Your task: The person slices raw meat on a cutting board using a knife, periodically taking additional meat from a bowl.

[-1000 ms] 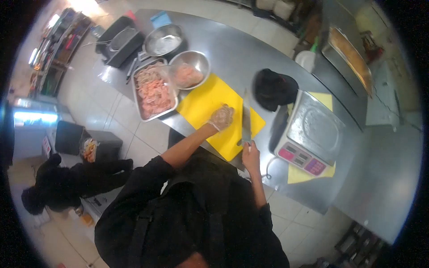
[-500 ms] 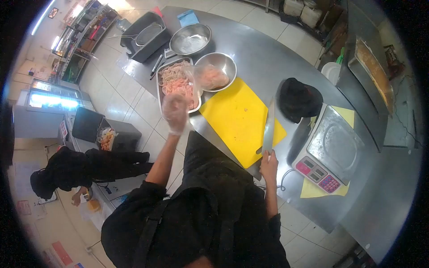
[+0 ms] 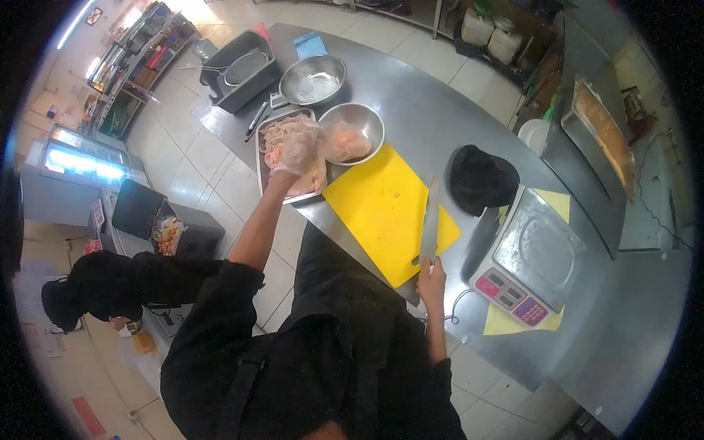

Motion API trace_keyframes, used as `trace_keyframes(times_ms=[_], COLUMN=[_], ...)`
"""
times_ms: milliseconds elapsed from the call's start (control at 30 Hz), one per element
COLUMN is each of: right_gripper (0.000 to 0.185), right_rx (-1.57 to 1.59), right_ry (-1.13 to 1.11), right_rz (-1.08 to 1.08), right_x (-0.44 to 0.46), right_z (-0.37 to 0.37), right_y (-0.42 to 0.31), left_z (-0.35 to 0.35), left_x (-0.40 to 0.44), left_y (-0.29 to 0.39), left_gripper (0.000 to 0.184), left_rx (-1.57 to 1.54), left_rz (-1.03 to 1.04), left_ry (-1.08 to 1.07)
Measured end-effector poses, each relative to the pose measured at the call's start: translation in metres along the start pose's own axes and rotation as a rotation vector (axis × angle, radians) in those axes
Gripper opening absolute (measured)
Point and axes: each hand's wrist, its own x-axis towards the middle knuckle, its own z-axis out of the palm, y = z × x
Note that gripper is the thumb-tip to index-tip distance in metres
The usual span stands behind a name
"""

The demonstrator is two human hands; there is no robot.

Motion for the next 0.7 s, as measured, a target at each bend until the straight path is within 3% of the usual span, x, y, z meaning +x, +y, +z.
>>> trace_keyframes(times_ms=[67,100,167,300,700], right_gripper=[0.027,0.028,0.028,0.029,0.029], right_rx=[-0.01,-0.009,0.022,0.04,0.059], right_ry=[-0.016,-0.012,-0.009,-0.014,0.027], right_rz=[-0.05,-0.008,-0.01,-0.005,-0.009], right_x=[-0.004,-0.003,-0.004,-0.005,-0.001], right_z=[0.001,0.002,0.001,0.004,0.002], right_y=[-0.001,-0.001,0.001,-0.003,-0.019], left_z=[-0.004,0.001,0.012,0.067,0.115], left_x=[0.017,0.023,0.036,0.024,0.059], left_y=[0.001,-0.003,-0.008,-0.017,-0.006], left_gripper=[0.021,0.021,0.023,0.028,0.026], left_rx=[-0.279,-0.278,-0.157,-0.478,-0.233], left_rz=[-0.269,-0.26,-0.153,-0.058,0.19], left_ry=[-0.338,-0.33,-0.584,-0.535,-0.74])
